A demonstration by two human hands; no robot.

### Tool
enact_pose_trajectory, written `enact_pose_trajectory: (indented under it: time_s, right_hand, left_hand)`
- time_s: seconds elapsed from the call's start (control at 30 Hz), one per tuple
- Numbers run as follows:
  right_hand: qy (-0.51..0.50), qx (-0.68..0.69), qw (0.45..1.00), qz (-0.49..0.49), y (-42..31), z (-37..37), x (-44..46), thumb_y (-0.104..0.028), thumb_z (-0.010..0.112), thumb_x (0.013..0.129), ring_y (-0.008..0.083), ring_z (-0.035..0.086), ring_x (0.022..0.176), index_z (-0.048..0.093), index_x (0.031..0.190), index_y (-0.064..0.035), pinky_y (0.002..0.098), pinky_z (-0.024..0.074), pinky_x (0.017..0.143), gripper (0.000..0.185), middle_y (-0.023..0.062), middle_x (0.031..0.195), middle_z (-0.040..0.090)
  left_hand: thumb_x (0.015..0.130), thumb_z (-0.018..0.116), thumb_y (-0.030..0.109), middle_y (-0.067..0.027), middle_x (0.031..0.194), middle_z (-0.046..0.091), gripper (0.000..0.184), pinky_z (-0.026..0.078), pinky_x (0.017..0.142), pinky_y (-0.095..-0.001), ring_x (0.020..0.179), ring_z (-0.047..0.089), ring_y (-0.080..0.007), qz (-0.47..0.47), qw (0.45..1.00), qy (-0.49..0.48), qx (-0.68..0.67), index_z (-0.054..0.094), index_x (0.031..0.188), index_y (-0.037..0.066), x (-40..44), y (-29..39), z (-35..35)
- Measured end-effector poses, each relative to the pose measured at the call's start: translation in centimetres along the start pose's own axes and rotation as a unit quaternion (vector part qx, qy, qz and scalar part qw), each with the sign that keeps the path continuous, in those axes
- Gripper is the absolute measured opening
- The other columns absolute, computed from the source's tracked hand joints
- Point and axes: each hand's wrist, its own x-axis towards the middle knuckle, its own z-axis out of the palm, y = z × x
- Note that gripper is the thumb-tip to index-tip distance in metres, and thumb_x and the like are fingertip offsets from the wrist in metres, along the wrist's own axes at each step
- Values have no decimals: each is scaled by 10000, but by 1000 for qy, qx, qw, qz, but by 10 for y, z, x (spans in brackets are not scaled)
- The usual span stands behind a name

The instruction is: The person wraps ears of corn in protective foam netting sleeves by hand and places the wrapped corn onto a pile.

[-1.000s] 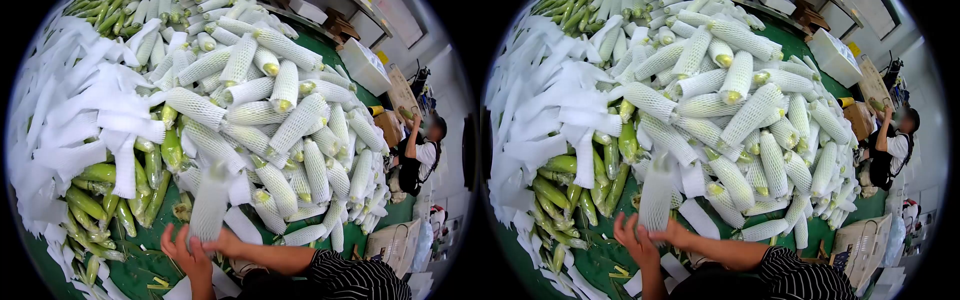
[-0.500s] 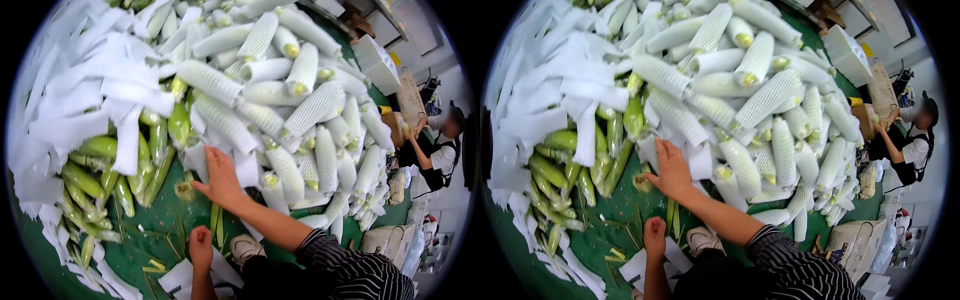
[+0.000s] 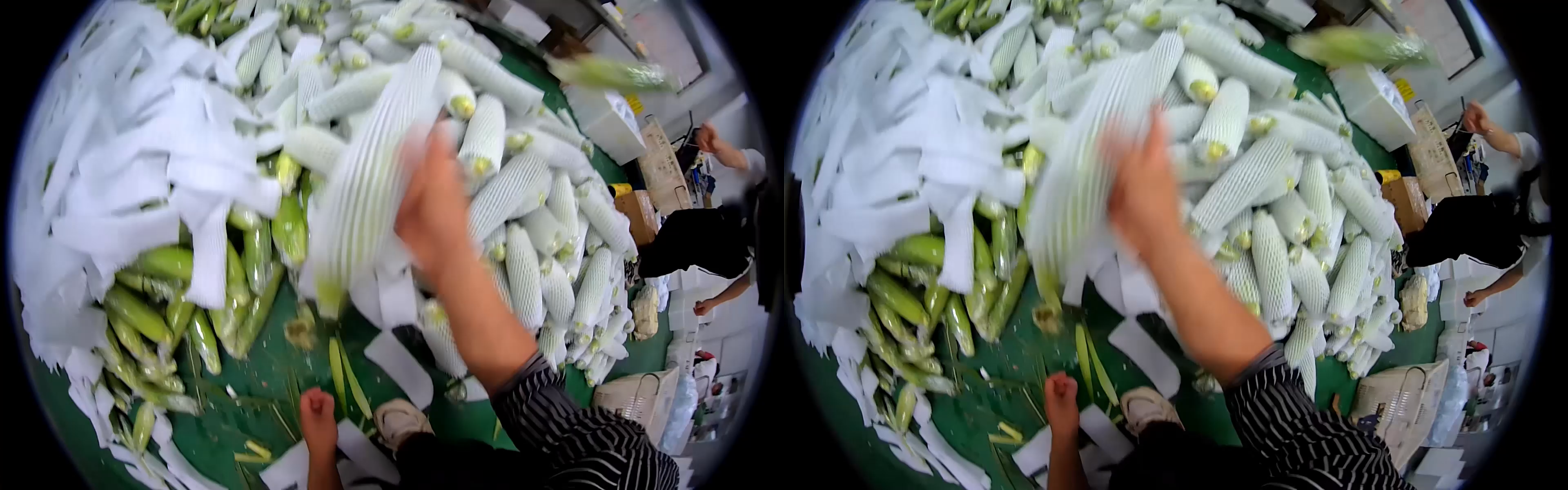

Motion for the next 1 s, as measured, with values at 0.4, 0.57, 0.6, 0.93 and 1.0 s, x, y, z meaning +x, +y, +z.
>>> enact_pose_trajectory:
  time_s: [0.4,0.57,0.6,0.93,1.0]
  right_hand:
    - [-153,-611,754,188,86,-95,-236,-157,777,789,411,450,1271,408,1429,-47,468,409,1029,747,235,1408,430]
    - [-79,-718,675,150,110,-110,-264,-94,781,749,444,455,1217,394,1436,-38,487,390,1038,791,240,1344,453]
    - [-92,-698,694,150,113,-115,-266,-70,760,760,441,461,1209,406,1428,-39,483,394,1034,756,238,1322,466]
    - [-82,-475,854,195,108,-88,-246,-106,700,880,251,578,1149,455,1357,9,339,437,1012,548,165,1250,579]
    - [-105,-462,857,204,107,-80,-244,-105,705,876,252,575,1152,450,1363,6,338,436,1013,561,169,1251,576]
  left_hand:
    - [869,688,62,-140,1062,592,280,487,867,-364,961,606,-252,126,968,69,208,599,1128,2,79,50,16]
    - [776,743,70,-196,1159,533,465,391,1002,-450,1138,500,-369,294,841,306,335,557,1193,-14,99,84,2]
    - [773,747,72,-201,1169,526,505,388,1004,-458,1145,491,-378,290,831,300,369,533,1222,-17,108,93,-10]
    - [762,796,172,-243,1427,405,791,314,1101,-507,1314,377,-436,213,810,297,458,398,1424,-2,117,49,-15]
    - [771,791,201,-218,1446,403,782,309,1101,-512,1332,369,-417,184,803,287,489,401,1418,1,108,50,-2]
